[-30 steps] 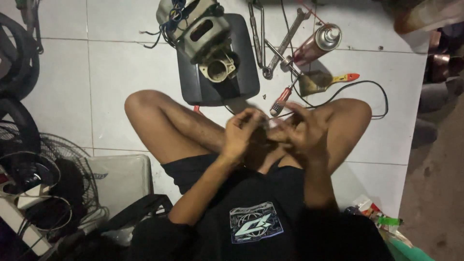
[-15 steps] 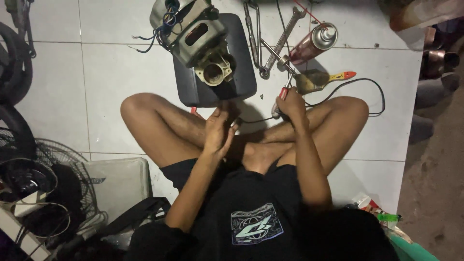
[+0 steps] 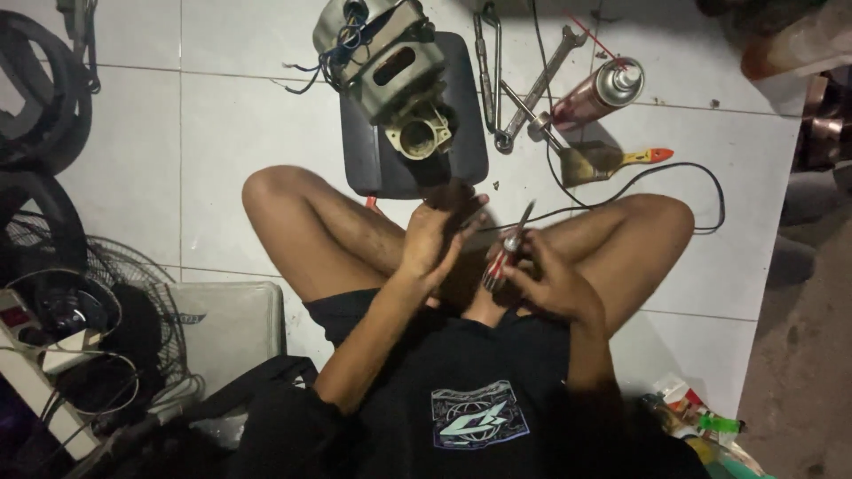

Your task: The person is disassembling the motor and stand of an electric fan using a screwdriver and manual manipulation.

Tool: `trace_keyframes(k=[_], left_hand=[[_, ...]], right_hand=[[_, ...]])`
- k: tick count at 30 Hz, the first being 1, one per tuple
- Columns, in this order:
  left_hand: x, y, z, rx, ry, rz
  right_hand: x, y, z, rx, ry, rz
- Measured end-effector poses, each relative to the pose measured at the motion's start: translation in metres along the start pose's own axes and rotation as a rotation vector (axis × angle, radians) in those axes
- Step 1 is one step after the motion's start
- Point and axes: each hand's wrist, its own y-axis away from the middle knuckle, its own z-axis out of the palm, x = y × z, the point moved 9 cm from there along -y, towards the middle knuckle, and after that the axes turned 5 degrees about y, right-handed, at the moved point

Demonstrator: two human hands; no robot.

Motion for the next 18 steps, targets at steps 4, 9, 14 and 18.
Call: trace_keyframes(k=[4,9,14,18], left_hand=[[-0.003,0.036,0.033,0.007,0.098,0.009],[0.012,0.044,0.050,-0.088,0.021,0.122],[0.017,0.051,0.054,-0.088,0.004,0.153],[0.027,0.056,0.062,-0.072,-0.018,0.197]], right_hand=[[0.027,0.020,0.007,0.017,-0.048,-0.064],[-0.002,0.040,-0.020,0.376,0.116,-0.445],[-0.033,0.038,-0.026,0.407,0.180,-0.506],[-0.058,0.037,-0.028,0.423,0.182,-0.576]])
